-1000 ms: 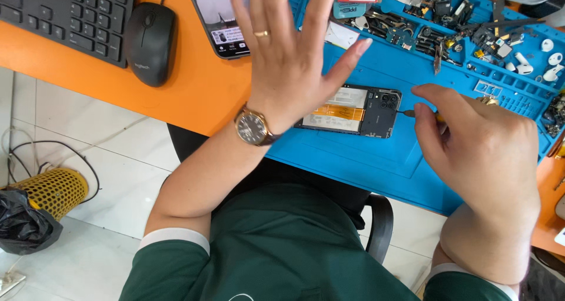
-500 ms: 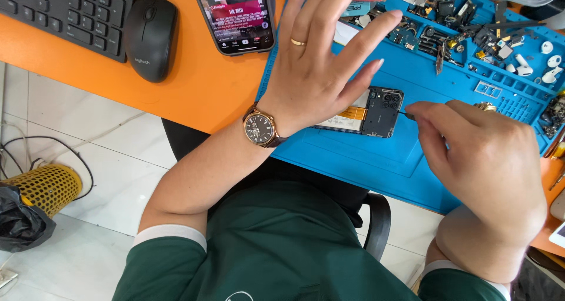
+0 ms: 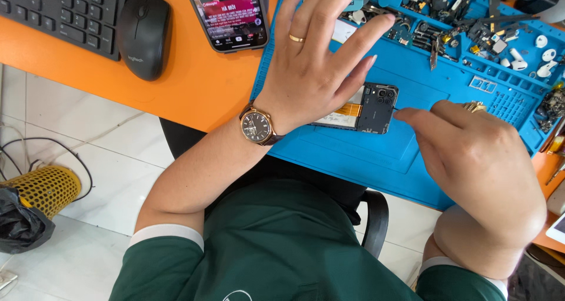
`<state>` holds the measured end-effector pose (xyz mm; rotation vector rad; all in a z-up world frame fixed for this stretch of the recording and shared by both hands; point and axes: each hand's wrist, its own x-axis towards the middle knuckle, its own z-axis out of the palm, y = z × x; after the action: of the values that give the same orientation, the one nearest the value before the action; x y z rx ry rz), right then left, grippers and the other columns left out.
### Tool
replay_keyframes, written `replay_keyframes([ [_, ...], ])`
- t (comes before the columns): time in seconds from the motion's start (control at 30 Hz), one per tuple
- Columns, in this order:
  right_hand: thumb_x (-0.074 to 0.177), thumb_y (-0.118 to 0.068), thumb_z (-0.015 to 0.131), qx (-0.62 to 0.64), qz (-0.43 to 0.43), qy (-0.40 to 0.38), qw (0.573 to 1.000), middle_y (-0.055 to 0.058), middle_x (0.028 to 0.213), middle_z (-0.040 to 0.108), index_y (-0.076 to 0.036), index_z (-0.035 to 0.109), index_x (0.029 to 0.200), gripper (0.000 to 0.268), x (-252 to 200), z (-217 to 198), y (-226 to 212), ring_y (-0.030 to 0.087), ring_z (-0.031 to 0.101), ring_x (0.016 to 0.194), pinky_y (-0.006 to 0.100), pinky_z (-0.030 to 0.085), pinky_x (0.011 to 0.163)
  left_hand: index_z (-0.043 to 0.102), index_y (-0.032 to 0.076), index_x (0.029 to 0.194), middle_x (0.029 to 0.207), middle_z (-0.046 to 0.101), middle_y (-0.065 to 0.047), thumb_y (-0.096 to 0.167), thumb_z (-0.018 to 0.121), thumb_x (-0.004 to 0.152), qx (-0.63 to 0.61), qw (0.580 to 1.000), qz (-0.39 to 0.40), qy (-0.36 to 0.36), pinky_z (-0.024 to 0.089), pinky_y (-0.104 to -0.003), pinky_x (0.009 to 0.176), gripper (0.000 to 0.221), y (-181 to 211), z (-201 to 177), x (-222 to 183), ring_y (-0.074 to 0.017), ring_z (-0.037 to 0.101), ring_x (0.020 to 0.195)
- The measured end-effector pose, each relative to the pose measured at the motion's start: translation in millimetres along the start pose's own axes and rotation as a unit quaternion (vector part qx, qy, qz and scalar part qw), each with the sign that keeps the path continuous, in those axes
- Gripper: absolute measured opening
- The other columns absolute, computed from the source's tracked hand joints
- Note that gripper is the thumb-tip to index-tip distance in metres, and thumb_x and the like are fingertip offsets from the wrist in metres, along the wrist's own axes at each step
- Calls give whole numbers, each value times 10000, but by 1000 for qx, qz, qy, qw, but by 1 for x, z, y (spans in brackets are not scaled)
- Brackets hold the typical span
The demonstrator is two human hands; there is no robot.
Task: The person uses a screwdriver to remove screws from the back of a disassembled smartphone placed on a blue work mat. They carefully unscrew fasteners from the device's frame and place them on the mat, occasionally adjusting the phone's position.
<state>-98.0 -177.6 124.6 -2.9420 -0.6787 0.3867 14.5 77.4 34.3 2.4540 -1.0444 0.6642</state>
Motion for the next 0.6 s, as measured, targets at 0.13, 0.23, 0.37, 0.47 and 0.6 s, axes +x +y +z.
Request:
replay_keyframes([
  [0.13,1122,-71,666,-7,-14,-8,1000,53,856,651,-159,764,1398,306,-2,2,2,274,596,613,423,500,540,687,220,1469,1494,495,-212,331,889,1174,-1,1000,-5,-1,480,-609,1187,374,1,0,-1,-397,639,1371],
  [0.23,1106,-83,680,-12,-14,-4,1000,71,946,722,-149,771,1405,320,-2,2,3,290,681,723,465,563,605,696,222,1469,1486,479,-205,332,865,1176,1,1000,-2,7,480,-605,1175,355,1,-1,0,-388,586,1379],
  [0.37,1084,44,575,17,-14,7,1000,121,1052,679,-141,726,1458,444,-1,-2,3,343,614,644,490,501,566,716,280,1489,1565,385,-183,415,828,1188,17,996,-82,16,275,-799,1226,349,7,3,-6,-405,462,1484],
  [0.47,1151,-161,598,-10,-10,54,998,114,1086,705,-127,732,1478,354,8,0,0,351,660,756,482,537,652,678,344,1547,1606,297,-174,488,804,1213,50,990,-135,1,185,-911,1238,384,10,5,-9,-418,355,1545],
  [0.6,1220,-171,679,-34,12,104,994,27,958,753,-149,799,1385,205,8,8,0,331,629,692,460,488,602,608,301,1589,1601,311,-221,472,943,1234,37,989,-132,-63,231,-835,1261,517,10,-1,-6,-471,384,1539],
])
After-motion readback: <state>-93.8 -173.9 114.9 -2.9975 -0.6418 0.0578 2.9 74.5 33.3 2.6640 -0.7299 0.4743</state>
